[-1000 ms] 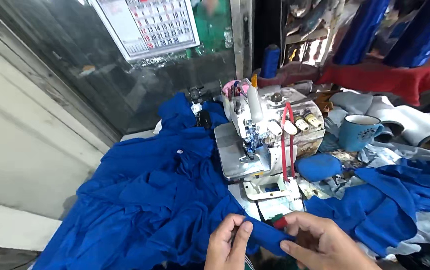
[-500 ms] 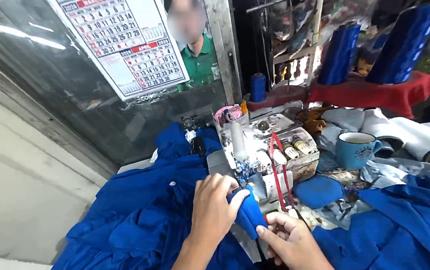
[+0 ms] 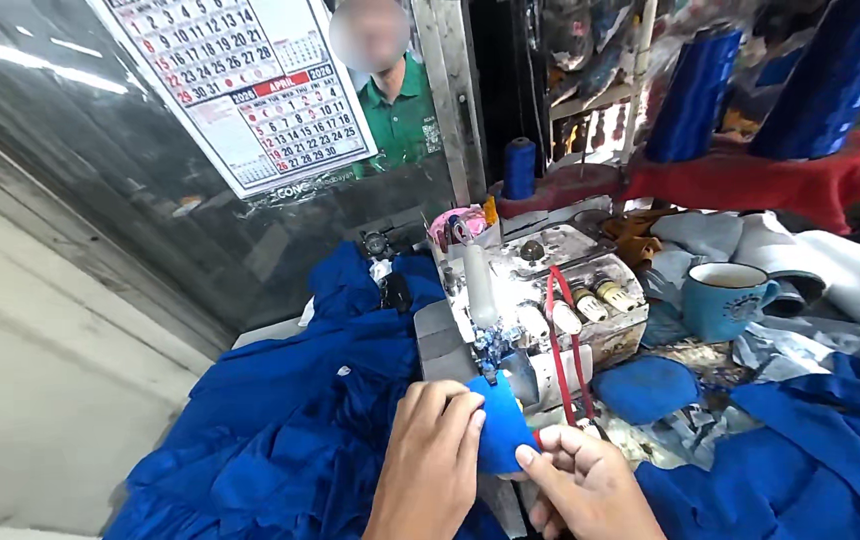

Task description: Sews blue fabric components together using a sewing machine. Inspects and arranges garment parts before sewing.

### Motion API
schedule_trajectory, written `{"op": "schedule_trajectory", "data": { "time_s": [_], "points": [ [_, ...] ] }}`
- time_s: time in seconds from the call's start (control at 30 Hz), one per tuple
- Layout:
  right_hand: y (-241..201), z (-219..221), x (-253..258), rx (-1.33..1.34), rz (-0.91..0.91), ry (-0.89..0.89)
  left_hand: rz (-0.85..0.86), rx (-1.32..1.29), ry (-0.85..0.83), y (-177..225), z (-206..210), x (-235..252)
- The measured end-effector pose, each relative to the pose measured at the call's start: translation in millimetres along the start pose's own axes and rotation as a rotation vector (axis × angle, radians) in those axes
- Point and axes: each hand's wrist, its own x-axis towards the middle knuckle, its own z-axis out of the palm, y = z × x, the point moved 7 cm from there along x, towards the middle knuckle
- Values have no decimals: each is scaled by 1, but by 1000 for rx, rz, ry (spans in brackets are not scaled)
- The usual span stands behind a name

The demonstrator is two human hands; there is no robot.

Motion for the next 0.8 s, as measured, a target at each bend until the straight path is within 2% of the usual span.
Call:
{"op": "schedule_trajectory", "data": {
  "time_s": [0.1,0.17,0.27,0.33,0.43,0.47,0.53,0.63,0.7,0.73,0.8],
  "points": [
    [-2,-1,2,45,-26,47,-38,-45,91,7,-6,0],
    [0,3,14,46,-37,103,-84,-38,99,-1,7,7],
    [0,9,41,8,-81,228,-126,-43,21,-36,19,35],
    [-3,11,48,-3,-93,232,-164,-72,-83,-55,24,49],
    [-9,17,34,-7,-169,130,-356,-87,-203,-72,21,43],
    [-10,19,27,-1,-200,67,-398,-73,-201,-75,17,38],
    [-10,25,14,18,-237,-95,-371,-7,-130,-75,6,28],
    [-13,36,2,-27,-237,-310,-279,95,-14,-49,-18,-1],
    [-17,31,1,-75,-232,-347,-219,-3,-19,-7,-17,-24],
    [-18,22,6,-107,-222,-295,-217,-92,-34,14,-9,-33],
    [-18,-9,28,-189,-226,17,-266,-311,-68,39,16,-39]
  ]
}}
